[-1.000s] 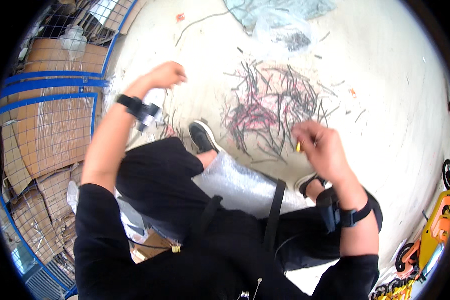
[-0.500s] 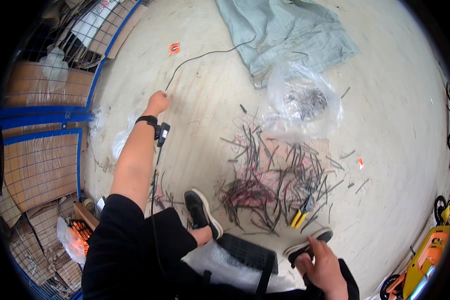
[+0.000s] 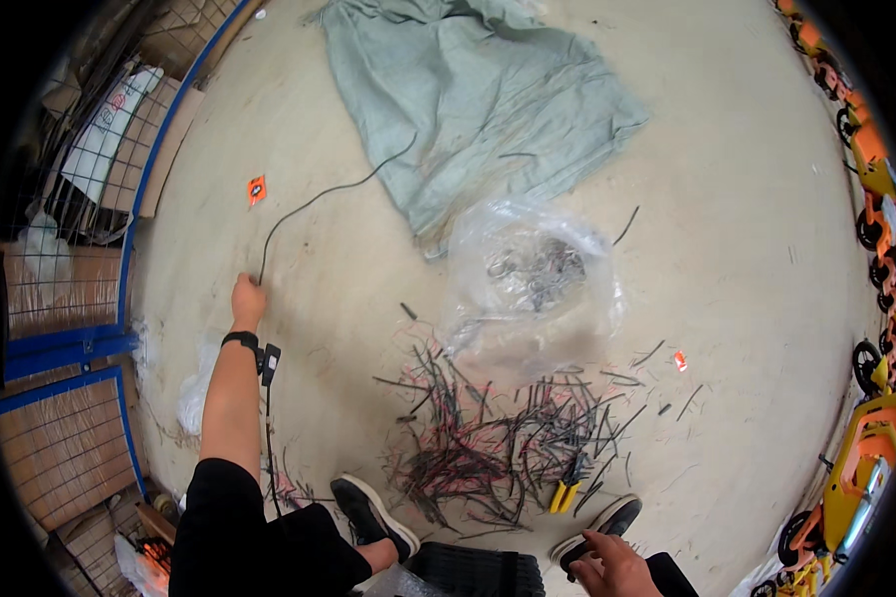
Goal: The person sits on a foam mat and uses yellow-handled pliers to cut thin black wires into small pieces. The person repeatedly picks up wires from a pile, cuts them, and drops the pieces back onto the floor.
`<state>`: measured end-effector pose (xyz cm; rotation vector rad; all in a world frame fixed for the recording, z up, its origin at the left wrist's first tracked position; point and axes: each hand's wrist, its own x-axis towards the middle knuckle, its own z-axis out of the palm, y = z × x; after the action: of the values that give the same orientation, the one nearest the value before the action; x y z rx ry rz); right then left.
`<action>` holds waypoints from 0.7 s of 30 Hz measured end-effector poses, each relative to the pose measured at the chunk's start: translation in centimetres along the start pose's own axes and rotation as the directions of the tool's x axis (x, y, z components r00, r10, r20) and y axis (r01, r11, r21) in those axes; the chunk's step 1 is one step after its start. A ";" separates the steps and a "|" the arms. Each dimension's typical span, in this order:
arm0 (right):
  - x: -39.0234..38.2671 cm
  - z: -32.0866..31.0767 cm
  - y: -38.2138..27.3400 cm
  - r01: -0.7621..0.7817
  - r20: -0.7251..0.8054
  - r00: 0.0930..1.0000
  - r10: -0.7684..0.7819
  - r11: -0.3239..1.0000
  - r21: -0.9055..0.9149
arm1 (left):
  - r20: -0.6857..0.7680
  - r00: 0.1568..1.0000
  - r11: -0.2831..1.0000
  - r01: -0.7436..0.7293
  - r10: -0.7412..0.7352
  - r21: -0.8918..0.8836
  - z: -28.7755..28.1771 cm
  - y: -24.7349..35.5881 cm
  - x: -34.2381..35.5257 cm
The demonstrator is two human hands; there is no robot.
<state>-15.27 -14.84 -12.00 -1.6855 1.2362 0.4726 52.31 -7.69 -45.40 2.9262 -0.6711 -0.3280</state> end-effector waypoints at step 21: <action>-14.6 -0.9 1.9 0.489 -0.163 0.845 -0.508 0.860 -0.146 | 0.296 0.543 0.242 0.170 0.786 -0.955 -32.3 21.9 -34.7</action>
<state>-23.17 -8.12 -1.50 -2.0922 0.8599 0.0458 20.39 -9.65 -4.16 1.2308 -0.8005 -1.4115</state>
